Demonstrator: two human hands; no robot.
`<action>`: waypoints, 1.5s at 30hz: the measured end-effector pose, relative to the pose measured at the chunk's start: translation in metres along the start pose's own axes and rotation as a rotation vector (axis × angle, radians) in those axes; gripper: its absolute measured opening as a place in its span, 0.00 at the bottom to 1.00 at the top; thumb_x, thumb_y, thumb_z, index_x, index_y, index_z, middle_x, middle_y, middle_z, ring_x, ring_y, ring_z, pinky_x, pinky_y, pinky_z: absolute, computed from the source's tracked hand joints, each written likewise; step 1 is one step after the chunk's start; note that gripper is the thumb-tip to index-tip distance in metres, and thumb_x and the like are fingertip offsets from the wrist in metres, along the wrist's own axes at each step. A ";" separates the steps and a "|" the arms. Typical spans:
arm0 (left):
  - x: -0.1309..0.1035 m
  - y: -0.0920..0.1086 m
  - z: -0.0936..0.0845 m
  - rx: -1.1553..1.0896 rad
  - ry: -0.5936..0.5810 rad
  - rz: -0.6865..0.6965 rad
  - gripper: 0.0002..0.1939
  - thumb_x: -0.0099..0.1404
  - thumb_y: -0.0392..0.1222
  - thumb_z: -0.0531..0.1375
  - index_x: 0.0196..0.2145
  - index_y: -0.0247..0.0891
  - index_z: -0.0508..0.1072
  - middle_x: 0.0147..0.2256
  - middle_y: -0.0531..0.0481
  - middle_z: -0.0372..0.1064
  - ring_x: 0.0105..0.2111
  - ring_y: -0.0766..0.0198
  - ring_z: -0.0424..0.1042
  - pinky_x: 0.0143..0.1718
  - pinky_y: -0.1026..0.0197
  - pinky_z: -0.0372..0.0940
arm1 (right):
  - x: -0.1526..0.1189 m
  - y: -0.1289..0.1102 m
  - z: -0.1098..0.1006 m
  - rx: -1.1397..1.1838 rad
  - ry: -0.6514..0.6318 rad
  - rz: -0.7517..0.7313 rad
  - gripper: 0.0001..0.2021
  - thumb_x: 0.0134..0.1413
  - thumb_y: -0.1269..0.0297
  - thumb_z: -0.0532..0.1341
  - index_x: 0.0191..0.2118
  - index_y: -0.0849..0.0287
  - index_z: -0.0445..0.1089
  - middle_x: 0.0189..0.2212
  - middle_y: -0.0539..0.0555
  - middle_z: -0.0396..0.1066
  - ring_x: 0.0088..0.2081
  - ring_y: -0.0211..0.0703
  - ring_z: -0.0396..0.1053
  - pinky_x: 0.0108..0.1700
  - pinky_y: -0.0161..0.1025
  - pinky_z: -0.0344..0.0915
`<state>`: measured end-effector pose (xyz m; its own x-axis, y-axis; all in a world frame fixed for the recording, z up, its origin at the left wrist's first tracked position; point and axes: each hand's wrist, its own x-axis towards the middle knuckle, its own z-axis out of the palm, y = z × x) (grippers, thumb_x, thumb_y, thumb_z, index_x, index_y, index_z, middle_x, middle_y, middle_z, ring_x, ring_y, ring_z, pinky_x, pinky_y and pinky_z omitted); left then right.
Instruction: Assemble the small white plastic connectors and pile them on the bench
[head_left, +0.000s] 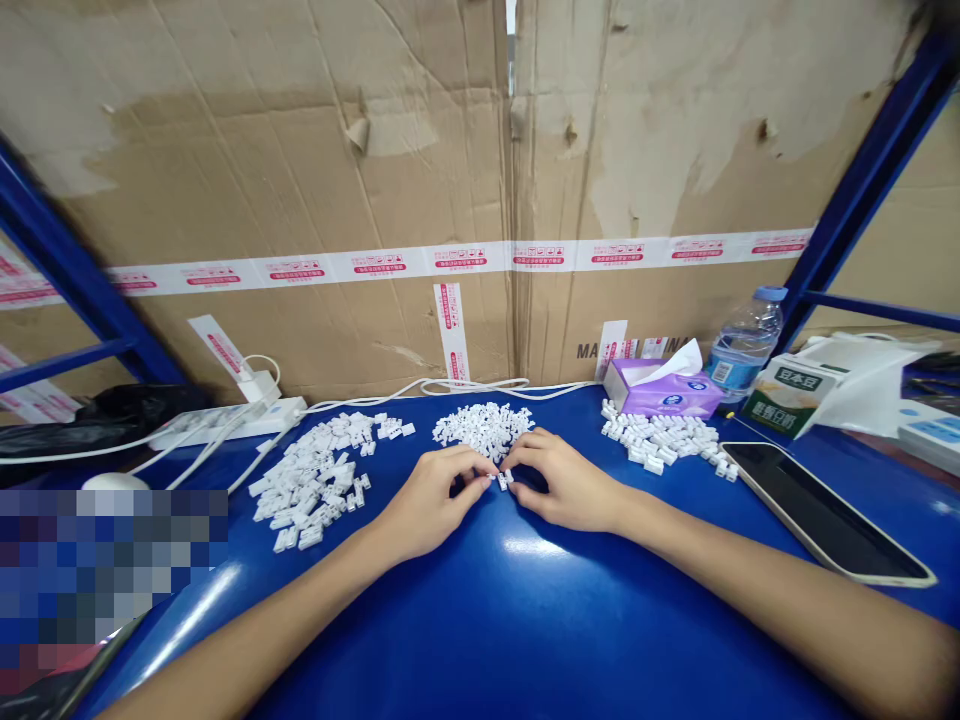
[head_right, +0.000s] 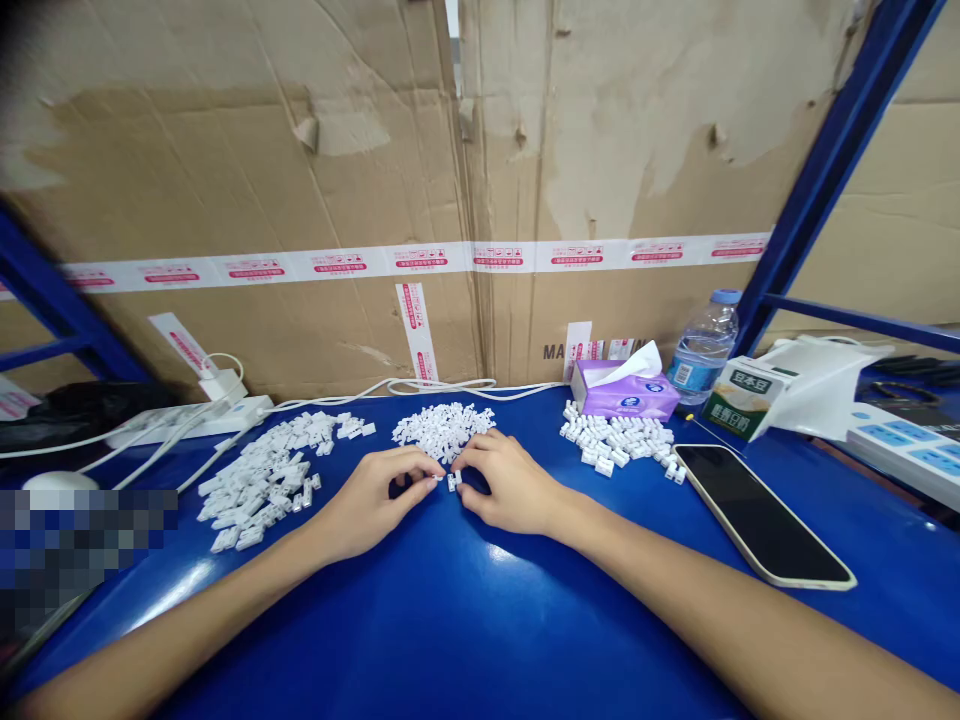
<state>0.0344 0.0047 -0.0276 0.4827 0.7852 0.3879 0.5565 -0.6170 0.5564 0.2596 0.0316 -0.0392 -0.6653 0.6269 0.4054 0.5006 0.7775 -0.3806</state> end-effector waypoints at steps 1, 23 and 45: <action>0.000 0.000 0.001 0.002 0.003 -0.003 0.08 0.69 0.33 0.60 0.38 0.40 0.79 0.33 0.53 0.75 0.31 0.64 0.70 0.34 0.62 0.64 | 0.000 0.000 0.000 0.001 -0.001 0.000 0.10 0.59 0.69 0.62 0.45 0.58 0.75 0.41 0.57 0.75 0.46 0.50 0.69 0.50 0.48 0.66; 0.000 -0.003 0.000 -0.002 0.001 0.046 0.07 0.64 0.34 0.64 0.35 0.40 0.84 0.32 0.52 0.79 0.29 0.64 0.74 0.32 0.63 0.65 | 0.001 -0.003 0.001 0.143 -0.021 0.066 0.10 0.57 0.69 0.67 0.45 0.56 0.79 0.42 0.55 0.77 0.46 0.49 0.71 0.52 0.47 0.65; 0.000 -0.005 0.002 -0.011 0.028 0.110 0.07 0.68 0.36 0.63 0.36 0.40 0.82 0.34 0.51 0.79 0.31 0.64 0.75 0.34 0.62 0.66 | 0.003 -0.002 0.002 0.146 -0.033 0.053 0.10 0.59 0.69 0.66 0.46 0.56 0.79 0.43 0.56 0.77 0.47 0.49 0.71 0.53 0.48 0.64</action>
<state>0.0332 0.0070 -0.0321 0.5217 0.7138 0.4672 0.4936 -0.6993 0.5171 0.2557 0.0315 -0.0385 -0.6596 0.6627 0.3547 0.4509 0.7264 -0.5187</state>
